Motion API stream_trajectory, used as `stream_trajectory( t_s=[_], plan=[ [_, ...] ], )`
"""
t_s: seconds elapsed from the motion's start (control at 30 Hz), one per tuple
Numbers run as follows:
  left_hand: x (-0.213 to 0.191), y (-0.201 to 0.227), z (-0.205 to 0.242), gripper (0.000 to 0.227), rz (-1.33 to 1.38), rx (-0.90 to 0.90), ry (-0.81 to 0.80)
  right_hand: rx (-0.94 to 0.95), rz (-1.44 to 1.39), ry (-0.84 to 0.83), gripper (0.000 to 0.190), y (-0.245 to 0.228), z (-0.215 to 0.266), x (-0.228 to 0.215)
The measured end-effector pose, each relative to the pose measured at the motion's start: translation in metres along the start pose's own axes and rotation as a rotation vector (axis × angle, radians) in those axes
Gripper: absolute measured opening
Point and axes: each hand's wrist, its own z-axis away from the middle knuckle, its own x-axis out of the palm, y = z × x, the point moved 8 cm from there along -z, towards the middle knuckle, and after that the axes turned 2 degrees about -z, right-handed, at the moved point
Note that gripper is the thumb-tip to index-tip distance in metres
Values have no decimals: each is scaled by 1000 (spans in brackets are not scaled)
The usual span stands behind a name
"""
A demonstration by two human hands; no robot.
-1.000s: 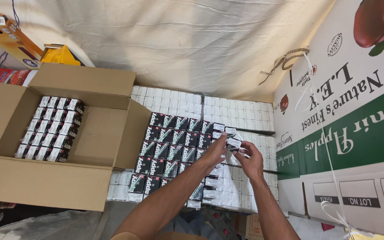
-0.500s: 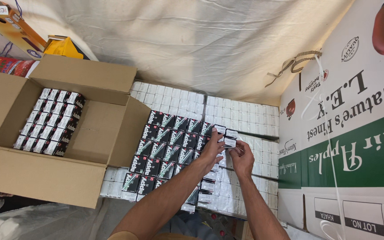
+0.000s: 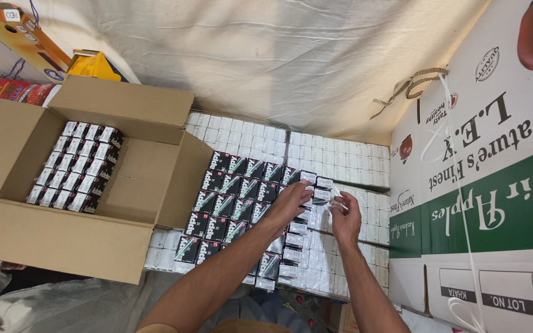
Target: The person repeatedly picks small black and white boxes from a larger cardboard box and places them in neat rows on a white surface. The hands handle the boxes one at a time, arranging them in aligned columns. The process continues throughout the clip without visible completion.
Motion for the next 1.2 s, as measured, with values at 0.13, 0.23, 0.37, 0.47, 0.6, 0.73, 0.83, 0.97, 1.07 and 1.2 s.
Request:
stream_trajectory(
  t_s=[0.13,0.23,0.37,0.47,0.6,0.73,0.83,0.97,1.07,1.2],
  plan=[
    [-23,6,9,69,-18,79,24,-28,0,60,54,-35,18,-5],
    [-42,16,28,62,-6,158,77,-93,-4,69,50,-57,33,1],
    [-73,50,72,51,-122,260,156,-296,137,24,45,-94,51,31],
    [-106,47,76,49,-188,365,180,-487,155,-52,48,-132,78,60],
    [-147,56,90,44,-178,428,260,-601,126,-229,47,-170,116,114],
    [-188,62,111,35,-183,439,354,-612,93,-401,46,-204,160,171],
    [-222,67,138,32,-181,418,418,-636,111,-487,45,-221,190,214],
    [-272,87,179,29,-211,471,480,-653,130,-671,41,-239,230,276],
    [-310,102,208,27,-271,484,519,-662,180,-757,40,-242,251,321],
    [-366,113,236,22,-345,458,596,-737,212,-855,38,-248,274,381]
  ],
)
